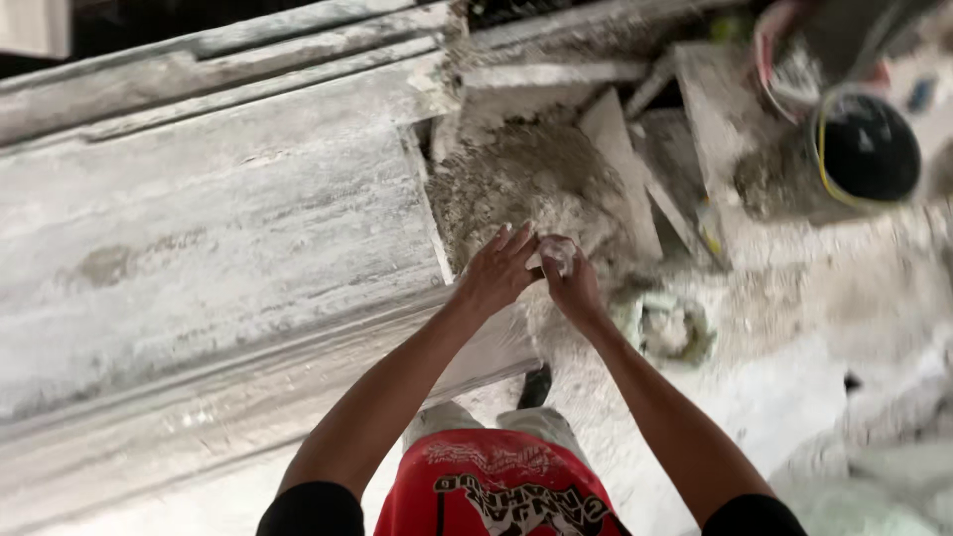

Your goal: The person removes a white fibrous mat from a bucket of water, lays it on a long metal mold, and smooths it with hands. They then dip a small rectangular block into a bucket of white liquid and rub it along the mold surface to wet the mat.

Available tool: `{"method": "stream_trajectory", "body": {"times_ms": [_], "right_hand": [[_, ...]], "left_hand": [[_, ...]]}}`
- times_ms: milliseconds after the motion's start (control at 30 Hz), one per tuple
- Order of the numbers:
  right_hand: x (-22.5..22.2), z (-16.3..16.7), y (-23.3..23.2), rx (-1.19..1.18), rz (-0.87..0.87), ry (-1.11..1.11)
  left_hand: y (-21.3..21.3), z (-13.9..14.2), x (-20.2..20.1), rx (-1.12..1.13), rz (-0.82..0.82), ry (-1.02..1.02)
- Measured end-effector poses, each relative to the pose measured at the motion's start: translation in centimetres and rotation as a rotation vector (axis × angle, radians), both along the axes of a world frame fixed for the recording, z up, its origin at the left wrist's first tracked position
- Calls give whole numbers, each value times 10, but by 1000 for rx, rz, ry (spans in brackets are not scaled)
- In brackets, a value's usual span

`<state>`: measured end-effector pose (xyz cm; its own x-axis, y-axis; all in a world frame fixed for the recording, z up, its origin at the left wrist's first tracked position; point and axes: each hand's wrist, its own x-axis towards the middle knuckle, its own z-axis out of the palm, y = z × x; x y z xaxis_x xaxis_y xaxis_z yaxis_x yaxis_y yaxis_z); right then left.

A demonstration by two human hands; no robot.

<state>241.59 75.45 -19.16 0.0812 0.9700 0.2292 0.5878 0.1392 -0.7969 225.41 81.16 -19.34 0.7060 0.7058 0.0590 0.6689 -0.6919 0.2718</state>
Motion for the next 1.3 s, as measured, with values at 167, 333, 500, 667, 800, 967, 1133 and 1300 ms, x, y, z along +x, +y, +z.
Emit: {"method": "stream_trajectory", "body": {"times_ms": [167,333,500,667,800,967,1133,1300], "right_hand": [[34,19,28,-206,139,122],[69,21,68,-86,216,-223],[89,42,88,-252,84,-521],[41,45,72,-358,137,-358],[-11,21,40,-678,492,-157],[-18,8,8,-586,517,-150],[15,8,-15,-734,487,0],[49,21,-9,-946,444,219]], "left_hand": [[-9,72,3,-15,83,-129],[-28,112,-4,-43,270,-255],[-58,104,-37,6,441,-357],[-91,66,-41,-87,555,-140],[-124,33,-12,-41,562,-65],[-131,2,33,254,659,2],[-117,-19,54,-86,638,83],[-127,-34,41,108,691,-304]]}}
